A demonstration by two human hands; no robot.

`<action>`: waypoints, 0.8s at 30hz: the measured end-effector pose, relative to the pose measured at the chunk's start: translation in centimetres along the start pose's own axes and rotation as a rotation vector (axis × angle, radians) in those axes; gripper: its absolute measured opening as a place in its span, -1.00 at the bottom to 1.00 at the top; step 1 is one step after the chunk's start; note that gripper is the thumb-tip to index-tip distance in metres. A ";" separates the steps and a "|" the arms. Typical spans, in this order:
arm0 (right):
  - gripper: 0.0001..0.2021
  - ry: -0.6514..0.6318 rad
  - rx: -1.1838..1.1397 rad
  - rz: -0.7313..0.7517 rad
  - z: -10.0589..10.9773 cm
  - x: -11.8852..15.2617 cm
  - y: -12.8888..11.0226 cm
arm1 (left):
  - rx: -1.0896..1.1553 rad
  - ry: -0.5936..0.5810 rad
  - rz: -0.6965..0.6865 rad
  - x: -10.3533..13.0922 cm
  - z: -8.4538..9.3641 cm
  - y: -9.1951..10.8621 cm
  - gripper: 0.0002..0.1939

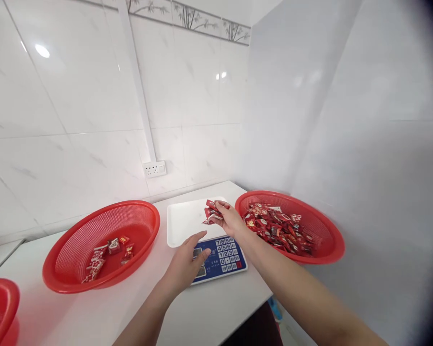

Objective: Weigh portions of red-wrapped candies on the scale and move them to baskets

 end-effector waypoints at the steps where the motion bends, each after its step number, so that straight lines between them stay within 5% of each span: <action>1: -0.91 0.003 -0.018 -0.017 -0.2 -0.6 0.8 | -0.004 0.009 0.017 -0.2 0.4 -0.4 -0.55; 5: -0.97 0.011 -0.068 -0.064 0.1 -2.5 2.2 | -0.029 0.022 0.086 -0.7 2.0 -2.3 -0.56; 12: -0.93 -0.047 -0.060 -0.124 0.5 -3.8 1.2 | -0.093 -0.019 0.127 -2.0 3.5 -4.5 -0.57; 18: -0.58 -0.063 -0.015 -0.137 1.2 -3.1 0.2 | -0.158 -0.074 0.094 -5.2 3.3 -4.2 -0.58; 24: -0.61 0.009 0.076 -0.055 3.0 -2.8 -0.9 | -0.270 -0.120 0.020 -9.0 2.6 -3.5 -0.57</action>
Point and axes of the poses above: each hand's wrist, its own x-axis away from the middle knuckle, its own z-axis out of the back of the hand, y = z × x, the point moved 3 cm from there along -x, towards the middle knuckle, and after that the axes turned 14 degrees about -y, right-handed, at the moved point
